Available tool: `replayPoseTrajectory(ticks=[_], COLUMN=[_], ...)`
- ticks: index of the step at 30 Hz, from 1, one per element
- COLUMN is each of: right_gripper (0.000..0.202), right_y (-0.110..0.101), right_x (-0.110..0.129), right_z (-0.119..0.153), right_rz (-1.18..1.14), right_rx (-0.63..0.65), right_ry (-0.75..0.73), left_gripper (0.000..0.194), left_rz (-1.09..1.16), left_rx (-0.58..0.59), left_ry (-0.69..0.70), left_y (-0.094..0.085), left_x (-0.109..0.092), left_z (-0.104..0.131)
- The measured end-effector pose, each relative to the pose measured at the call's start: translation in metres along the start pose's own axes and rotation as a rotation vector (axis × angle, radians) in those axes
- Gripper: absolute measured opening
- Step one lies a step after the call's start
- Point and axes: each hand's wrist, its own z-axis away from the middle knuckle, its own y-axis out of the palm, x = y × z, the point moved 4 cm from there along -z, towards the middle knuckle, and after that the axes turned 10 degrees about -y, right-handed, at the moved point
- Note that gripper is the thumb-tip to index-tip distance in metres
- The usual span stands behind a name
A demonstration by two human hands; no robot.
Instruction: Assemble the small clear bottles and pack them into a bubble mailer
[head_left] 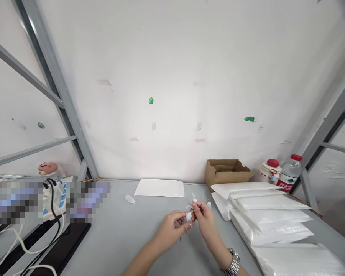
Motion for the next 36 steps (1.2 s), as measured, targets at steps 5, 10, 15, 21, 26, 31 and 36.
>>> replayPoseTrajectory(ticks=[5, 10, 15, 21, 26, 31, 36], right_gripper=[0.045, 0.045, 0.044, 0.042, 0.043, 0.045, 0.044], right_y=[0.0006, 0.0006, 0.0005, 0.0018, 0.0051, 0.0052, 0.0060], right_x=[0.0002, -0.0011, -0.0016, 0.0052, 0.0066, 0.0043, -0.0021], right_z=[-0.0006, -0.0012, -0.0021, 0.0023, 0.0068, 0.0052, 0.0034], right_rz=[-0.019, -0.041, -0.019, 0.024, 0.030, -0.034, -0.099], right_rx=[0.002, 0.010, 0.018, -0.025, -0.034, -0.045, 0.003], right_ry=[0.013, 0.033, 0.015, -0.041, -0.048, -0.004, 0.078], left_gripper=[0.028, 0.028, 0.026, 0.029, 0.029, 0.027, 0.026], left_rz=[-0.009, 0.002, -0.014, 0.023, 0.038, 0.036, -0.006], left_rx=[-0.003, -0.005, -0.010, -0.003, -0.054, -0.044, -0.047], left_ry=[0.000, 0.005, 0.003, -0.022, -0.013, 0.010, 0.035], left_y=[0.0001, 0.0000, -0.0011, 0.0016, 0.0017, 0.0014, 0.0012], left_x=[-0.0012, 0.0007, -0.0003, 0.0013, 0.0058, 0.0034, 0.0013], left_z=[0.0007, -0.0003, 0.0001, -0.0010, -0.0018, -0.0012, -0.0013])
